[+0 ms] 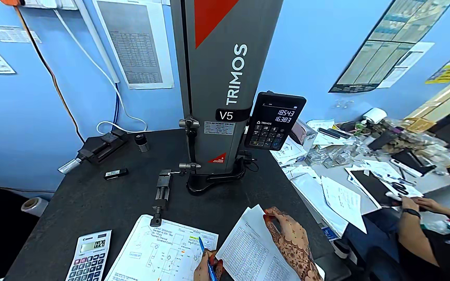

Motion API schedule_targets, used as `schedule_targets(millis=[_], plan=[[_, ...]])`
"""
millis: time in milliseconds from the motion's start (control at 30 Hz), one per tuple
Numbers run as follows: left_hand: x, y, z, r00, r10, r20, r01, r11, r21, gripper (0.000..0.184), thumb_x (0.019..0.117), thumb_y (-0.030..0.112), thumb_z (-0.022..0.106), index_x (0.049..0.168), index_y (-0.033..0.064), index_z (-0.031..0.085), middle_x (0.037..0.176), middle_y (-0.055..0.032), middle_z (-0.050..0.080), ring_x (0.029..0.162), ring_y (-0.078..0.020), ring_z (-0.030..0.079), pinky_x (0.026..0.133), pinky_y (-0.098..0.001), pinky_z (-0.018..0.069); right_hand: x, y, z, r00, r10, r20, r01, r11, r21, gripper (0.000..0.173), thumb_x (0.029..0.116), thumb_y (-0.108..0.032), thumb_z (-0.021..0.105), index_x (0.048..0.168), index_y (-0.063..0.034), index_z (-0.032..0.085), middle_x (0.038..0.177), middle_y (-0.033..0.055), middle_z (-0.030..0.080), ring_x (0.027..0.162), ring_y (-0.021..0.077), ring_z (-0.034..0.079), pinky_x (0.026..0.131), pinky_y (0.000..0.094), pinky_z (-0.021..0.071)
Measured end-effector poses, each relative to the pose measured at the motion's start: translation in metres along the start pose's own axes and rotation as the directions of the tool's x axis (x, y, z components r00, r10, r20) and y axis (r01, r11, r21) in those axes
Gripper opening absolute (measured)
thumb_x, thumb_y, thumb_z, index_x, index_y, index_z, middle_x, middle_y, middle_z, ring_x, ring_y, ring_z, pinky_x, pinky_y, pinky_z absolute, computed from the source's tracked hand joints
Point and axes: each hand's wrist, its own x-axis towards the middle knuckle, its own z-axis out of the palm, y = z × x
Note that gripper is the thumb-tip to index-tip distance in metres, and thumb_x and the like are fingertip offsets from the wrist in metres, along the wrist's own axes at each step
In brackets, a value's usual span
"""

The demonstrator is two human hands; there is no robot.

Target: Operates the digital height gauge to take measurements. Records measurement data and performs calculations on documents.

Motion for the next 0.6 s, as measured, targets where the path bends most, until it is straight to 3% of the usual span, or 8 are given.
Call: schedule_targets(millis=[67,100,167,233,300,400,467,600], plan=[[-0.001,0.004,0.000,1.000,0.011,0.006,-0.011,1.000,0.026,0.029,0.0913,0.006,0.068,0.113,-0.0127,0.061,0.101,-0.0208,0.072,0.090,-0.0250,0.073,0.084,-0.0414,0.0598,0.006,-0.042,-0.031,0.965,0.133,0.228,-0.137,0.991,0.001,0.034,0.1050,-0.026,0.051,0.126,-0.0078,0.071,0.121,0.0132,0.072,0.115,0.0299,0.068,0.099,0.0504,0.0492],[-0.002,0.005,-0.001,1.000,0.027,0.013,-0.028,0.999,0.039,0.030,0.0909,0.006,0.068,0.114,-0.0132,0.061,0.105,-0.0222,0.072,0.093,-0.0261,0.073,0.087,-0.0419,0.0592,0.007,-0.048,-0.033,0.950,0.152,0.271,-0.159,0.987,0.003,0.035,0.1056,-0.026,0.050,0.128,-0.0083,0.071,0.124,0.0129,0.071,0.118,0.0288,0.066,0.102,0.0487,0.0473],[-0.004,0.007,-0.003,0.996,0.089,0.016,-0.090,0.994,0.066,0.032,0.0897,0.005,0.068,0.114,-0.0141,0.062,0.116,-0.0250,0.069,0.106,-0.0290,0.070,0.096,-0.0419,0.0550,0.001,-0.022,0.001,0.995,-0.003,0.101,0.003,1.000,0.005,0.032,0.1024,-0.032,0.054,0.116,-0.0120,0.076,0.110,0.0082,0.076,0.103,0.0263,0.073,0.088,0.0489,0.0568],[-0.006,0.011,-0.011,0.987,0.156,0.022,-0.158,0.981,0.111,0.035,0.0915,0.006,0.067,0.118,-0.0148,0.061,0.134,-0.0265,0.063,0.124,-0.0335,0.064,0.106,-0.0443,0.0504,-0.003,-0.008,0.021,0.995,-0.100,-0.001,0.100,0.995,0.009,0.030,0.1009,-0.033,0.057,0.111,-0.0131,0.077,0.103,0.0063,0.077,0.094,0.0257,0.075,0.079,0.0493,0.0588],[-0.008,0.014,-0.024,0.984,0.177,-0.008,-0.174,0.970,0.171,0.029,0.0931,0.010,0.067,0.111,-0.0127,0.061,0.140,-0.0272,0.059,0.125,-0.0380,0.062,0.103,-0.0483,0.0514,-0.005,-0.008,0.023,0.995,-0.102,0.015,0.102,0.995,0.013,0.030,0.1012,-0.034,0.057,0.112,-0.0144,0.077,0.104,0.0055,0.077,0.095,0.0252,0.074,0.079,0.0489,0.0586],[-0.007,0.011,-0.047,0.979,0.190,-0.078,-0.168,0.959,0.229,0.027,0.0949,0.014,0.066,0.106,-0.0096,0.061,0.141,-0.0269,0.058,0.116,-0.0354,0.066,0.096,-0.0461,0.0541,-0.012,-0.012,0.016,0.995,-0.101,0.021,0.100,0.994,0.038,0.025,0.0999,-0.028,0.061,0.112,-0.0126,0.077,0.103,0.0078,0.076,0.094,0.0276,0.073,0.078,0.0502,0.0578],[-0.007,0.006,-0.062,0.972,0.203,-0.117,-0.163,0.945,0.283,0.027,0.0950,0.014,0.065,0.107,-0.0099,0.063,0.140,-0.0272,0.058,0.116,-0.0360,0.065,0.097,-0.0459,0.0533,-0.015,-0.012,0.016,0.995,-0.097,0.020,0.096,0.994,0.043,0.025,0.0999,-0.028,0.061,0.112,-0.0124,0.077,0.102,0.0078,0.076,0.094,0.0276,0.074,0.078,0.0504,0.0577],[-0.004,-0.016,-0.085,0.937,0.299,-0.179,-0.203,0.886,0.418,0.024,0.0922,0.011,0.065,0.103,-0.0101,0.067,0.141,-0.0307,0.057,0.127,-0.0508,0.056,0.108,-0.0571,0.0438,-0.014,-0.007,0.024,0.995,-0.096,0.017,0.095,0.994,0.052,0.029,0.1012,-0.033,0.057,0.112,-0.0137,0.077,0.104,0.0059,0.077,0.096,0.0254,0.074,0.081,0.0470,0.0587]])
